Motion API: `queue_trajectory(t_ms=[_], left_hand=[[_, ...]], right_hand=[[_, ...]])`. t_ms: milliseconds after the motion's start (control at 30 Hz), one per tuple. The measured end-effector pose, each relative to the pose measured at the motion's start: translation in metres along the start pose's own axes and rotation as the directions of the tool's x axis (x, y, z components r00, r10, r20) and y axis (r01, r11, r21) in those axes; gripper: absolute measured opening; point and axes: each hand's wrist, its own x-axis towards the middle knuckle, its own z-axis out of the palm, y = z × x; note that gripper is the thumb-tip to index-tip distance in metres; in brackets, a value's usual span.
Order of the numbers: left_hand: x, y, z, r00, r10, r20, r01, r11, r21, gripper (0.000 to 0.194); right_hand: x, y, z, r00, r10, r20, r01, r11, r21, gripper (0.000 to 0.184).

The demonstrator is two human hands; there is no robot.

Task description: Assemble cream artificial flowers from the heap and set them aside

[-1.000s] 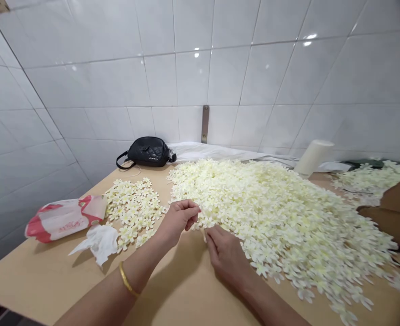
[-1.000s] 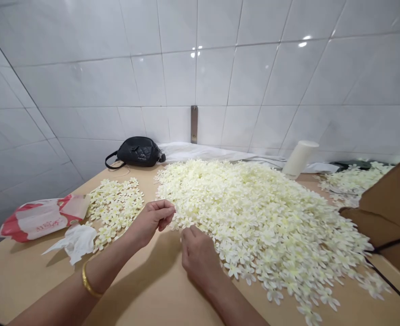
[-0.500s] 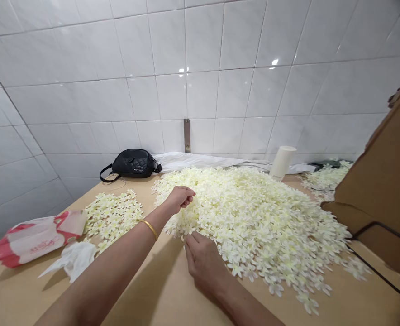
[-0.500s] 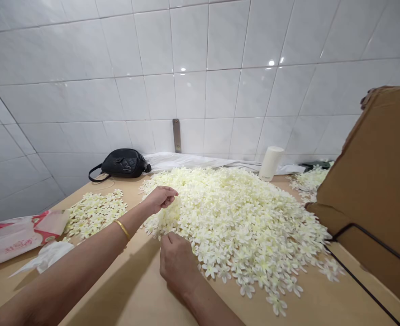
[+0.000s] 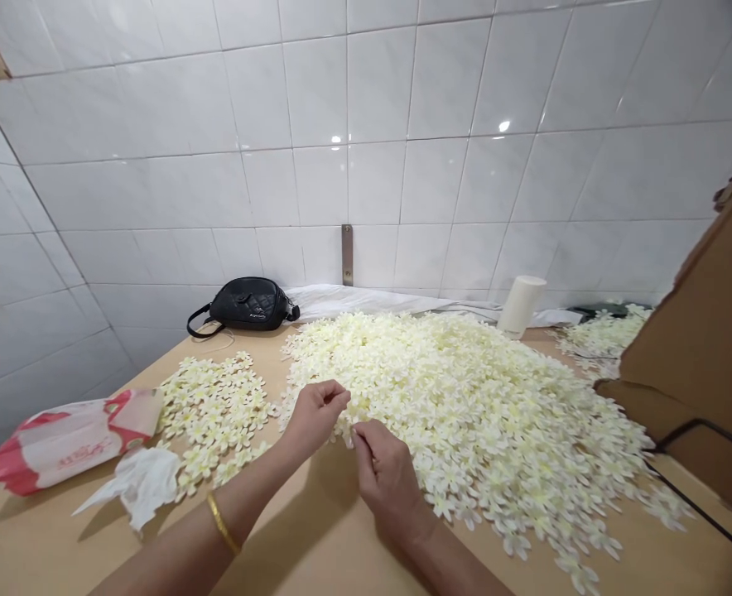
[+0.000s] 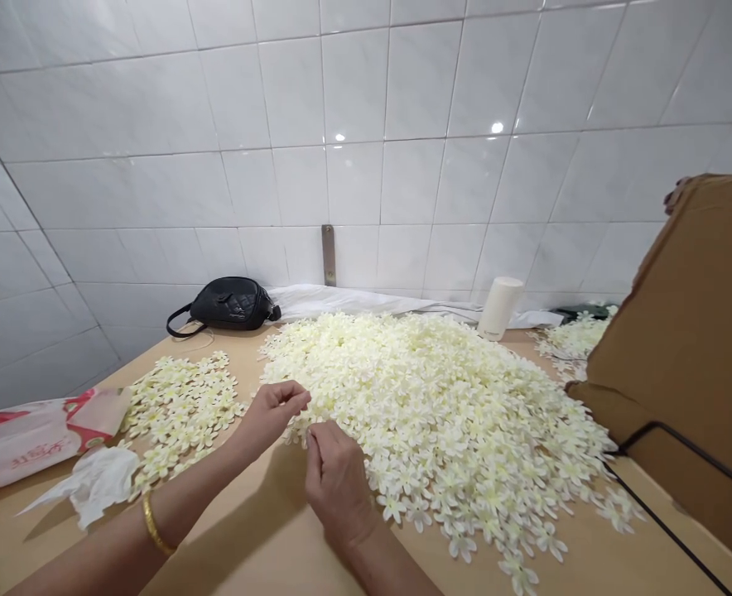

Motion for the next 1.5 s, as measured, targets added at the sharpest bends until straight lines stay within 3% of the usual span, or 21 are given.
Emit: queue_trajectory(t_ms=[100,233,333,467,633,733,833,933,1033,1233,1400,1500], left_hand=[[0.019,0.001,0.001,0.992,0.115,-0.049,-0.111,0.990,0.084,0.019],[0.053,0.006,0.007,0.990,0.121,-0.069,-0.115,0.989,0.089,0.019],[0.059,0.011,0.015,0.991,0.109,-0.077,-0.103,0.992,0.068,0.019],[0.031,0.010,0.019,0.997,0.071,-0.039,-0.070,0.997,0.024,0.019],[-0.022,-0.004,0.006,0.987,-0.149,0.057,0.157,0.974,-0.165,0.019],[-0.041,-0.011,0.001,0.953,-0.280,0.117,0.303,0.898,-0.319,0.024],[-0.049,-0.015,0.002,0.911,-0.347,0.221,0.411,0.750,-0.518,0.026],[-0.049,-0.021,0.004,0.911,-0.351,0.217,0.403,0.644,-0.650,0.020],[-0.048,-0.029,0.003,0.908,-0.361,0.213,0.401,0.600,-0.692,0.016],[-0.047,-0.037,-0.003,0.916,-0.326,0.232,0.398,0.677,-0.620,0.017],[-0.047,-0.033,-0.004,0.950,-0.287,0.122,0.308,0.809,-0.501,0.020],[-0.048,-0.032,-0.003,0.961,-0.259,0.100,0.275,0.844,-0.461,0.022]], right_hand=[[-0.001,-0.004,0.003,0.998,-0.026,0.052,0.028,0.999,-0.035,0.023],[-0.002,-0.001,0.005,0.997,-0.020,0.072,0.023,0.999,-0.043,0.021],[-0.002,0.005,0.004,0.998,-0.017,0.067,0.019,0.999,-0.029,0.019],[0.000,0.009,0.002,0.999,0.022,-0.033,-0.020,0.998,0.057,0.020],[0.002,0.010,-0.003,0.982,0.142,-0.123,-0.124,0.982,0.142,0.015],[0.002,0.010,-0.003,0.988,0.017,-0.154,-0.001,0.995,0.105,0.016],[-0.002,0.009,0.000,0.984,-0.153,-0.087,0.156,0.988,0.022,0.023],[-0.006,0.009,0.004,0.972,-0.236,0.014,0.236,0.971,-0.021,0.029],[-0.008,0.009,0.008,0.975,-0.216,0.044,0.215,0.976,0.026,0.030],[-0.005,0.007,0.009,0.983,-0.168,0.074,0.162,0.983,0.085,0.022],[-0.003,0.002,0.004,0.985,-0.098,0.144,0.069,0.979,0.192,0.020],[-0.003,0.003,0.004,0.984,-0.026,0.174,-0.017,0.970,0.242,0.019]])
